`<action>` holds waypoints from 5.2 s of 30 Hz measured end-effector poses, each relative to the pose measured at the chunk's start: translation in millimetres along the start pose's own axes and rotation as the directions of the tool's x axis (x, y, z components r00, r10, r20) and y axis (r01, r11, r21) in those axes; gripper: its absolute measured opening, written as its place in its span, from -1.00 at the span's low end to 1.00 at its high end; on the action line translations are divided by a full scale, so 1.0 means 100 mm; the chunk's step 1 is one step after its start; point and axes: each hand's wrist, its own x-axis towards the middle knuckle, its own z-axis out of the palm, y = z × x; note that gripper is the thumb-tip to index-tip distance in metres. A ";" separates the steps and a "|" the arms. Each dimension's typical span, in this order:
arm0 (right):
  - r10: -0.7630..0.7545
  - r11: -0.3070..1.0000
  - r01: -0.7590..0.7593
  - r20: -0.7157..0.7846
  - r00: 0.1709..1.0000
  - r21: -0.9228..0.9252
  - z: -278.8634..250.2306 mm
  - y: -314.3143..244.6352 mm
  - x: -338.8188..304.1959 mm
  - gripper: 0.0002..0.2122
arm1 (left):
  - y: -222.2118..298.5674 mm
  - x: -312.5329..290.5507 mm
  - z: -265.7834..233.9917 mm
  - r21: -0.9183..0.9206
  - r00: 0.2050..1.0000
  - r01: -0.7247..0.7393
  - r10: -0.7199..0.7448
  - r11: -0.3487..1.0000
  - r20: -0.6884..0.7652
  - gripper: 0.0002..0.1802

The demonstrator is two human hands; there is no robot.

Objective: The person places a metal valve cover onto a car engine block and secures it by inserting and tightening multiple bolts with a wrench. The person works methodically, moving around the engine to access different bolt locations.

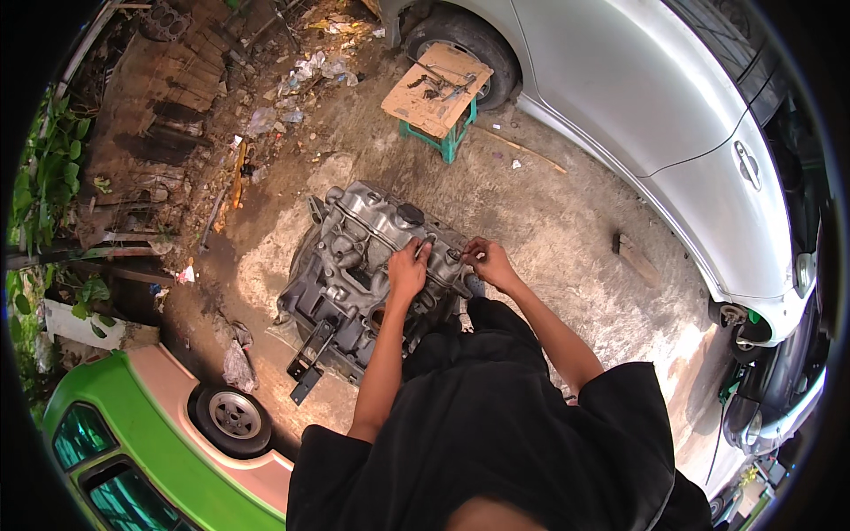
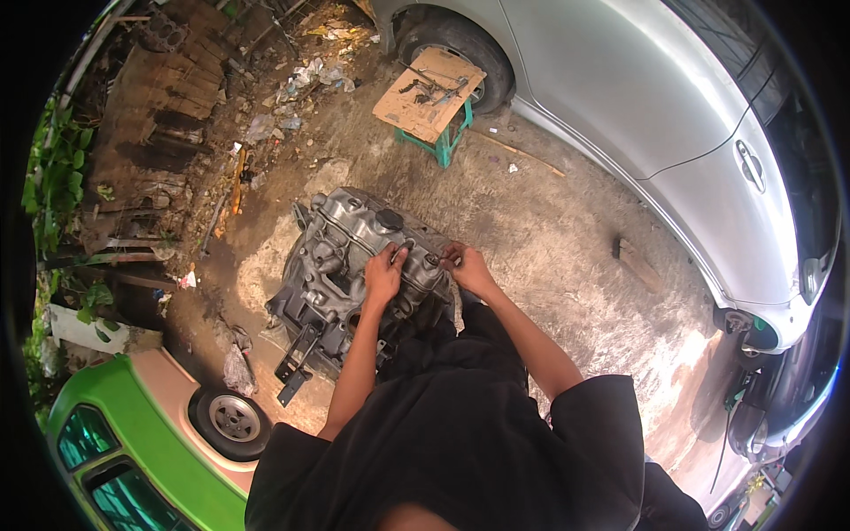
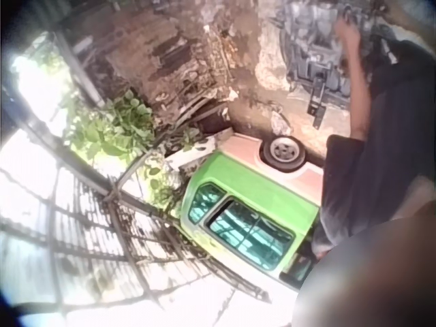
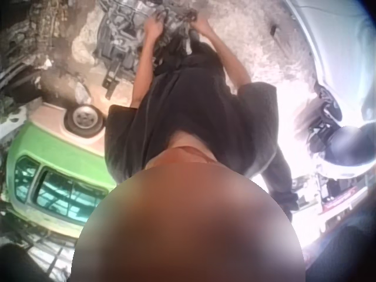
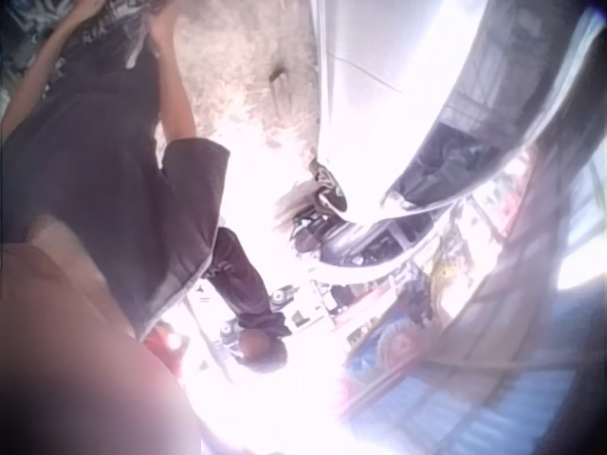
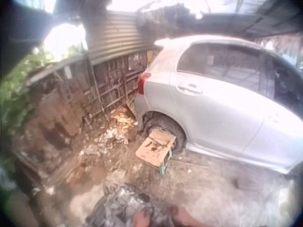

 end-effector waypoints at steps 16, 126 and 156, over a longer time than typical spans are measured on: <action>0.151 0.953 -0.127 -0.067 0.986 0.276 -0.22 0.24 -0.03 -0.89 | -0.03 0.01 0.04 0.017 1.000 -0.029 0.029 0.999 -0.009 -0.63; 0.124 0.991 -0.114 -0.142 0.982 0.075 -0.02 0.17 -0.10 -0.91 | -0.08 0.03 0.04 0.039 0.997 0.029 -0.032 0.999 0.073 -0.59; -0.047 0.948 0.045 0.000 0.999 -0.315 0.04 -0.05 -0.03 -0.87 | -0.05 0.03 0.04 0.035 0.999 0.028 -0.030 0.999 0.038 -0.60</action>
